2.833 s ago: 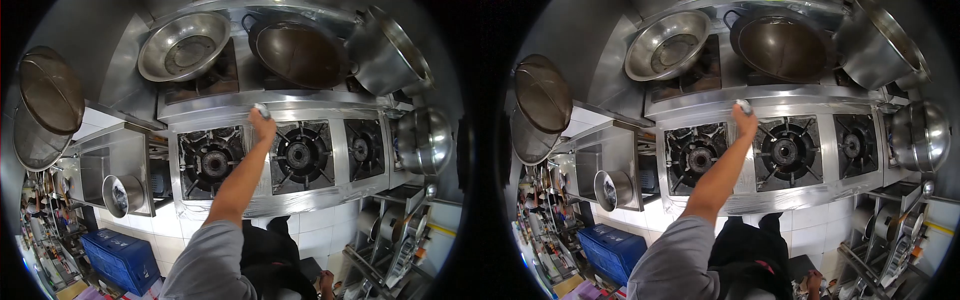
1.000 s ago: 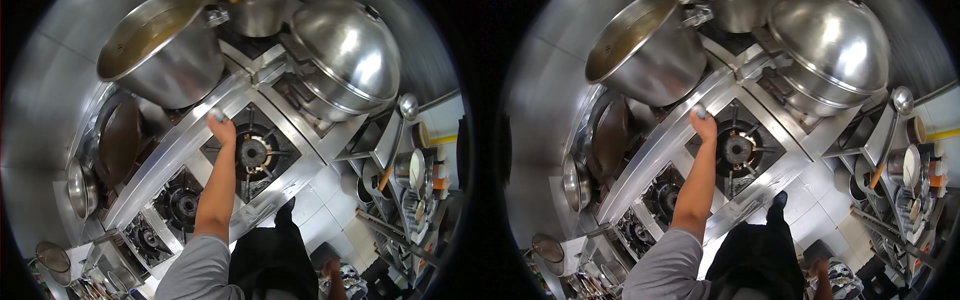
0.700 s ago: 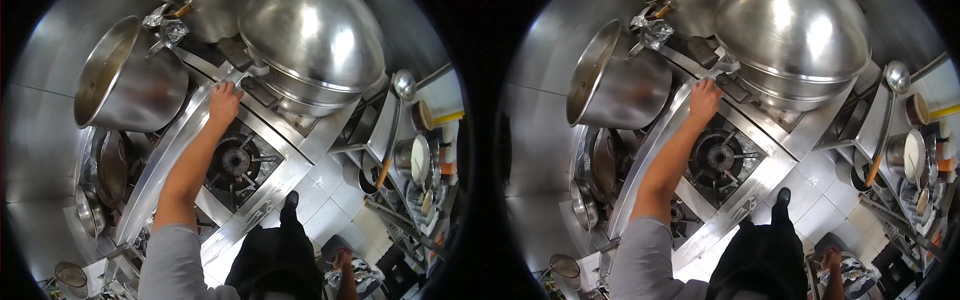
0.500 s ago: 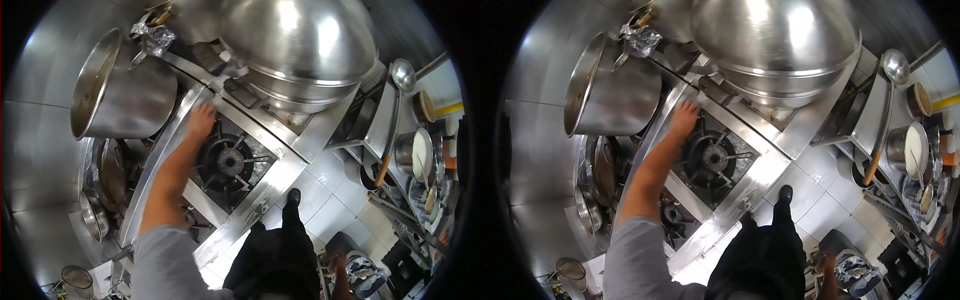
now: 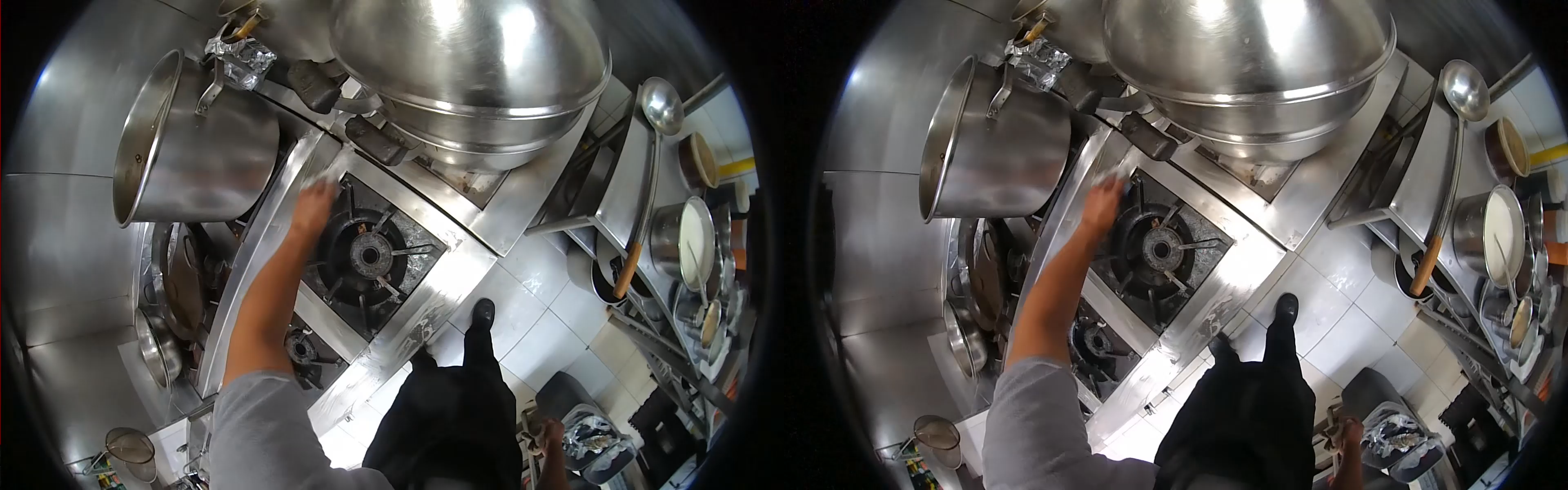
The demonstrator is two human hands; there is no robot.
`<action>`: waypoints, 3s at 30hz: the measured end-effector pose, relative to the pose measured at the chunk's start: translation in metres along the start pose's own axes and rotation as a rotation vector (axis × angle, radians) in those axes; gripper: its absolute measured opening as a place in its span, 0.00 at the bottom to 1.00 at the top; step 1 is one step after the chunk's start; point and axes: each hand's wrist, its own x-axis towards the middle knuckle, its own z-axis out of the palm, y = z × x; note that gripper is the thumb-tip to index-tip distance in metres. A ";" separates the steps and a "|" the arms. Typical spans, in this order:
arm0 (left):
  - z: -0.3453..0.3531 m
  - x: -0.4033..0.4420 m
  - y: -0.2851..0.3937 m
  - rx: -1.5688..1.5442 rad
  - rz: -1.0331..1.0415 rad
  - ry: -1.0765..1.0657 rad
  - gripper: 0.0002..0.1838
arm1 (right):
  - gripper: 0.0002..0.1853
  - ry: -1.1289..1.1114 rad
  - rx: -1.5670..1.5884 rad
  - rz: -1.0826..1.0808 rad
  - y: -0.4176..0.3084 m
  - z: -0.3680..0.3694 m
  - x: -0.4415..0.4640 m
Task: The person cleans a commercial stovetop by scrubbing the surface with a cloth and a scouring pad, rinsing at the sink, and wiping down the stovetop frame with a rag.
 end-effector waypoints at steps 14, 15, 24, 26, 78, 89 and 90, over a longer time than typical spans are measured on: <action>0.023 0.031 0.021 -0.607 -0.315 0.414 0.26 | 0.16 -0.253 -0.149 -0.038 -0.001 0.007 0.008; 0.025 0.057 0.032 -0.638 -0.293 0.473 0.24 | 0.16 -0.215 -0.101 0.041 -0.037 0.011 -0.011; -0.007 0.051 0.183 -0.546 -0.023 0.473 0.16 | 0.14 -0.136 -0.032 -0.048 -0.038 -0.010 0.004; 0.005 0.081 0.138 -0.515 -0.284 0.233 0.13 | 0.14 -0.105 -0.041 0.007 -0.047 -0.012 -0.012; -0.042 -0.115 0.325 -0.646 0.056 -0.032 0.29 | 0.15 -0.234 -0.189 -0.172 -0.035 -0.012 0.081; -0.055 -0.079 0.367 -0.701 -0.490 0.144 0.33 | 0.15 -0.261 -0.220 -0.232 -0.121 -0.008 0.073; -0.050 -0.063 0.370 -0.675 -0.504 0.169 0.33 | 0.15 -0.308 -0.206 -0.287 -0.138 -0.009 0.059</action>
